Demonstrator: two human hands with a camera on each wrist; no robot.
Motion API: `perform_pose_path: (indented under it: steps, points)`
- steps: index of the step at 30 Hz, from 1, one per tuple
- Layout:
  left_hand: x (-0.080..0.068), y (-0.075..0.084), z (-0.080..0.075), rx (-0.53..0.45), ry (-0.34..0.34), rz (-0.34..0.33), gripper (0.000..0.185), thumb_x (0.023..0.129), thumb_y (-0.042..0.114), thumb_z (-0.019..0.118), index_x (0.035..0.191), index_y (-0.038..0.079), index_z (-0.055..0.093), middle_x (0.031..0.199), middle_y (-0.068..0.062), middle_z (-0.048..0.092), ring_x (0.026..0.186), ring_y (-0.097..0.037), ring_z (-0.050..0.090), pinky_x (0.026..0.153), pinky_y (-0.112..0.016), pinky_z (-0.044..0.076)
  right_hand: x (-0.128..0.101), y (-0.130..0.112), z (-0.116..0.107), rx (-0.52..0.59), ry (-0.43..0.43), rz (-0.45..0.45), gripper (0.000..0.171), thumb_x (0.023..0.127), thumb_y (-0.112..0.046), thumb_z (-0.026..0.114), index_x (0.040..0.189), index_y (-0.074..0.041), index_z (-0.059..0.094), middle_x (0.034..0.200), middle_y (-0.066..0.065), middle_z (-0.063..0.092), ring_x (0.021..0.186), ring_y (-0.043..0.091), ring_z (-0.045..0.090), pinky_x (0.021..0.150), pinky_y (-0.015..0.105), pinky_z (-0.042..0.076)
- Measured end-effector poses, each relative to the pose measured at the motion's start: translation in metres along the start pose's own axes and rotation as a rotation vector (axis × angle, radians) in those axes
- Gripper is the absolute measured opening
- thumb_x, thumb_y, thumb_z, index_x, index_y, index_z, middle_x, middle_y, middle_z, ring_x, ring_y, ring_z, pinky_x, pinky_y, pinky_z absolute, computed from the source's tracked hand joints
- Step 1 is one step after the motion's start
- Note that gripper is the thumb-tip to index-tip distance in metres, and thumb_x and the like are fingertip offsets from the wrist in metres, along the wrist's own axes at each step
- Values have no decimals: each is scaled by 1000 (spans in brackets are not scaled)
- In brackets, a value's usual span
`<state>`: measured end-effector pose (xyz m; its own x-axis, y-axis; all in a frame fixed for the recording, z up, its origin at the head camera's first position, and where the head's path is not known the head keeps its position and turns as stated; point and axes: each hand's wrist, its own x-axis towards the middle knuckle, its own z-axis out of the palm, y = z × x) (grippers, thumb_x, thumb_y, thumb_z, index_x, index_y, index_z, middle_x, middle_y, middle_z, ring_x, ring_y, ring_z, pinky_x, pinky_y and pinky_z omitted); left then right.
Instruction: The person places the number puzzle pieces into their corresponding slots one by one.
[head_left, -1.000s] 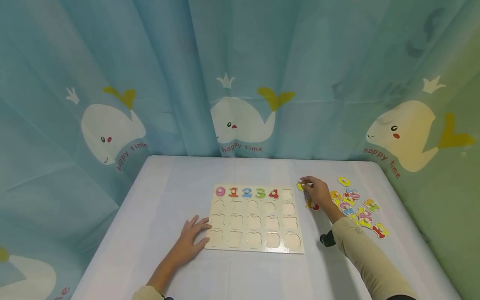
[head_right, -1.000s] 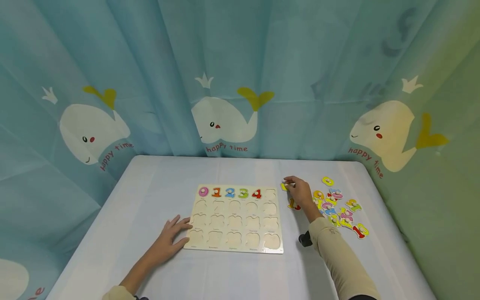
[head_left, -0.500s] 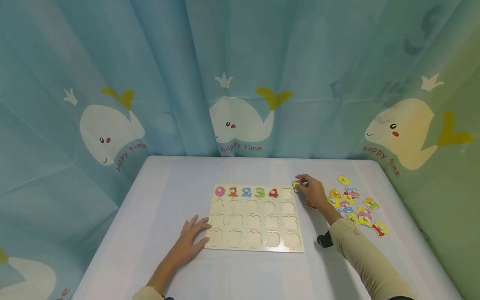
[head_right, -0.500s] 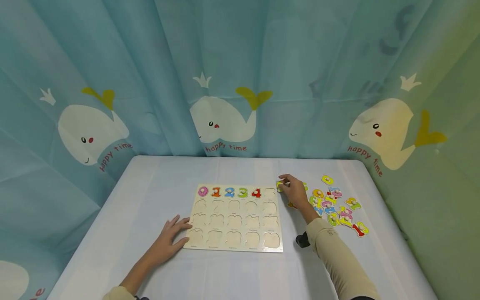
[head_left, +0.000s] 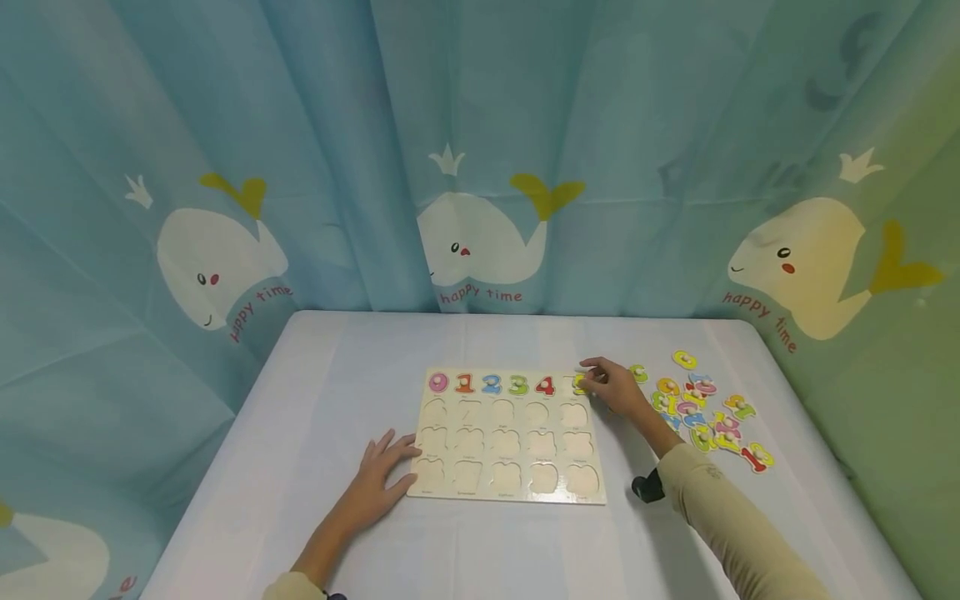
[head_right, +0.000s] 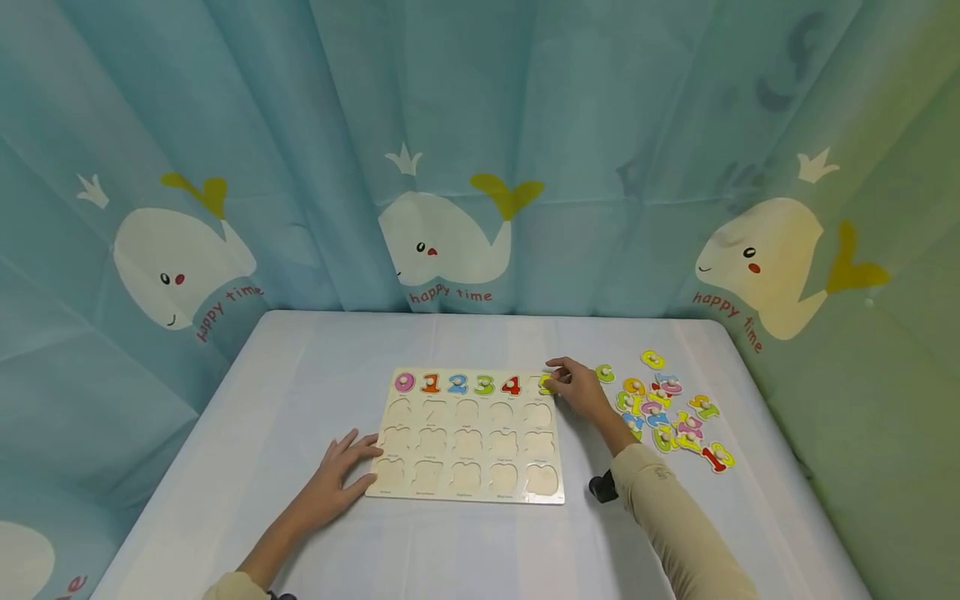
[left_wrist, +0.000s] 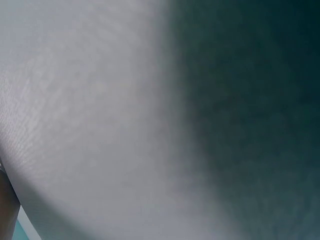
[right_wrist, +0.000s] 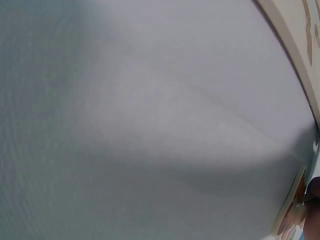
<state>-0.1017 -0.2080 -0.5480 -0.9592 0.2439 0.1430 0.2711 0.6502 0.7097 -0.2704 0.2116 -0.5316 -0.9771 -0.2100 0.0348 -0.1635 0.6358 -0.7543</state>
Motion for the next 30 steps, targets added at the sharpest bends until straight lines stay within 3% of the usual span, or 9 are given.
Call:
perform_pose_path:
  steps: [10,23,30]
  points:
    - [0,-2,0,-2,1,-7,32,85,17,68,116,16,62,137,-6,50,136,-40,23,109,-59,1,2,-4,11,-46,-28,-4,36,84,-18,72,115,-4,61,90,4,64,83,21,62,72,35,48]
    - [1,-1,-1,0,14,9,32,84,17,69,115,15,62,137,-8,50,135,-41,24,109,-60,3,5,-8,18,-91,11,-83,31,83,-18,73,109,-3,64,89,4,65,78,19,60,69,35,46]
    - [1,-1,0,5,7,13,32,85,17,68,116,15,62,137,-8,50,135,-41,24,108,-60,3,1,-6,19,-85,9,-40,33,83,-20,73,110,-3,64,90,4,65,78,19,59,72,38,45]
